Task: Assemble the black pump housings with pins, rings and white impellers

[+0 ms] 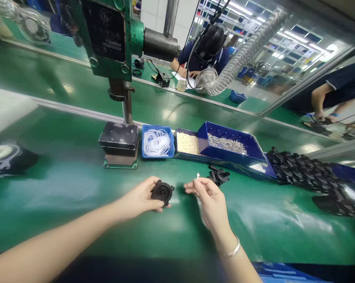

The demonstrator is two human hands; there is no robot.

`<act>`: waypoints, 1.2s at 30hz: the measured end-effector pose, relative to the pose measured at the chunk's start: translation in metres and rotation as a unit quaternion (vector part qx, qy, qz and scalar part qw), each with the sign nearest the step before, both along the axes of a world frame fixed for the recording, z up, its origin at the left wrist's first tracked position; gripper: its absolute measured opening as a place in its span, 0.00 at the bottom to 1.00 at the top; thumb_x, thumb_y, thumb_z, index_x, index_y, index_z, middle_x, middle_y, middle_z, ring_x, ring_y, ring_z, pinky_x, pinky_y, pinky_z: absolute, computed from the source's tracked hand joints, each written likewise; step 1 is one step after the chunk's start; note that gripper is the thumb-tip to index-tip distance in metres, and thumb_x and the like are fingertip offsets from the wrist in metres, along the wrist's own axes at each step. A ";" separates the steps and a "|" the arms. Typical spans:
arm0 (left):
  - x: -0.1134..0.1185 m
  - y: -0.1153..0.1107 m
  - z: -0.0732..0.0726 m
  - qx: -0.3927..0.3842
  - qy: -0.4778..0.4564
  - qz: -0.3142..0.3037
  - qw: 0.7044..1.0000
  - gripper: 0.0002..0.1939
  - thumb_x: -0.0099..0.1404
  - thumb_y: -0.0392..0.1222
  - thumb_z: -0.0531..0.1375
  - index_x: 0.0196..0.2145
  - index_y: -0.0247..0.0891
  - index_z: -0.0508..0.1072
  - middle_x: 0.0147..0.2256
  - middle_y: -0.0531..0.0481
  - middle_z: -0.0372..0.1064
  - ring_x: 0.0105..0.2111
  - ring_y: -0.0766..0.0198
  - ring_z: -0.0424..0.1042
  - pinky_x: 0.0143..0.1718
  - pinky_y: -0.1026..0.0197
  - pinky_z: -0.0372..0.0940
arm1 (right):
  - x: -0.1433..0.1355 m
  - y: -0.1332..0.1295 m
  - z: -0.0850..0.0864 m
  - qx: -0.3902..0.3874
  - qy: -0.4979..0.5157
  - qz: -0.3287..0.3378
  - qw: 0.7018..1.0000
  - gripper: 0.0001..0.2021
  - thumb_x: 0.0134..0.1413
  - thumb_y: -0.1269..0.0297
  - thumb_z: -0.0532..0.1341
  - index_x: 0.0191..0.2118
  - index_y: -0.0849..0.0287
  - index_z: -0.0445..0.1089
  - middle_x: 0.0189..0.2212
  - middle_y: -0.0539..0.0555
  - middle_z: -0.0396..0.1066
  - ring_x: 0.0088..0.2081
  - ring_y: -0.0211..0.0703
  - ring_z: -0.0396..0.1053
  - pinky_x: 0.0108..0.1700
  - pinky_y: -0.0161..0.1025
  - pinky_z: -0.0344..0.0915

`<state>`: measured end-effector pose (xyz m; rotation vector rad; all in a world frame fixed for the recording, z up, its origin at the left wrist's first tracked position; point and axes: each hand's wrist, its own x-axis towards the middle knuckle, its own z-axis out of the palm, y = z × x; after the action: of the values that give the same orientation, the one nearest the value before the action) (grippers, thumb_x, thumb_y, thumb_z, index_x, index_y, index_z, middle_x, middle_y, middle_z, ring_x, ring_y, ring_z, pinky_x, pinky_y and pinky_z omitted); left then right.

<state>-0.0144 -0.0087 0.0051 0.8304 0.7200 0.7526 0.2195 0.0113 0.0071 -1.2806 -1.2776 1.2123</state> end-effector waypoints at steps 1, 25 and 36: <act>0.001 0.000 0.000 0.007 -0.004 0.010 1.000 0.26 0.57 0.42 0.70 0.46 0.40 0.60 0.46 0.46 0.66 0.45 0.51 0.76 0.40 0.56 0.68 | -0.004 -0.003 0.003 -0.018 0.010 0.036 0.999 0.09 0.61 0.56 0.62 0.39 0.57 0.72 0.32 0.54 0.77 0.33 0.43 0.75 0.40 0.41 0.72; 0.006 -0.007 -0.009 0.065 -0.024 0.060 0.996 0.27 0.61 0.36 0.66 0.54 0.44 0.62 0.48 0.47 0.65 0.47 0.60 0.69 0.46 0.56 0.70 | -0.035 -0.043 0.012 0.254 -0.340 0.125 0.897 0.06 0.66 0.69 0.57 0.42 0.57 0.72 0.33 0.50 0.77 0.32 0.37 0.74 0.36 0.33 0.65; 0.004 -0.015 -0.003 0.207 0.158 0.063 0.964 0.21 0.68 0.36 0.58 0.57 0.46 0.63 0.54 0.46 0.66 0.53 0.57 0.70 0.53 0.53 0.69 | -0.036 -0.043 0.008 0.265 -0.377 0.121 0.879 0.05 0.66 0.69 0.57 0.42 0.57 0.70 0.31 0.49 0.76 0.29 0.38 0.73 0.33 0.35 0.64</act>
<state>-0.0103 -0.0236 0.0021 1.3151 0.9201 0.9122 0.1832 -0.0317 0.0146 -1.2223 -2.2027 0.4163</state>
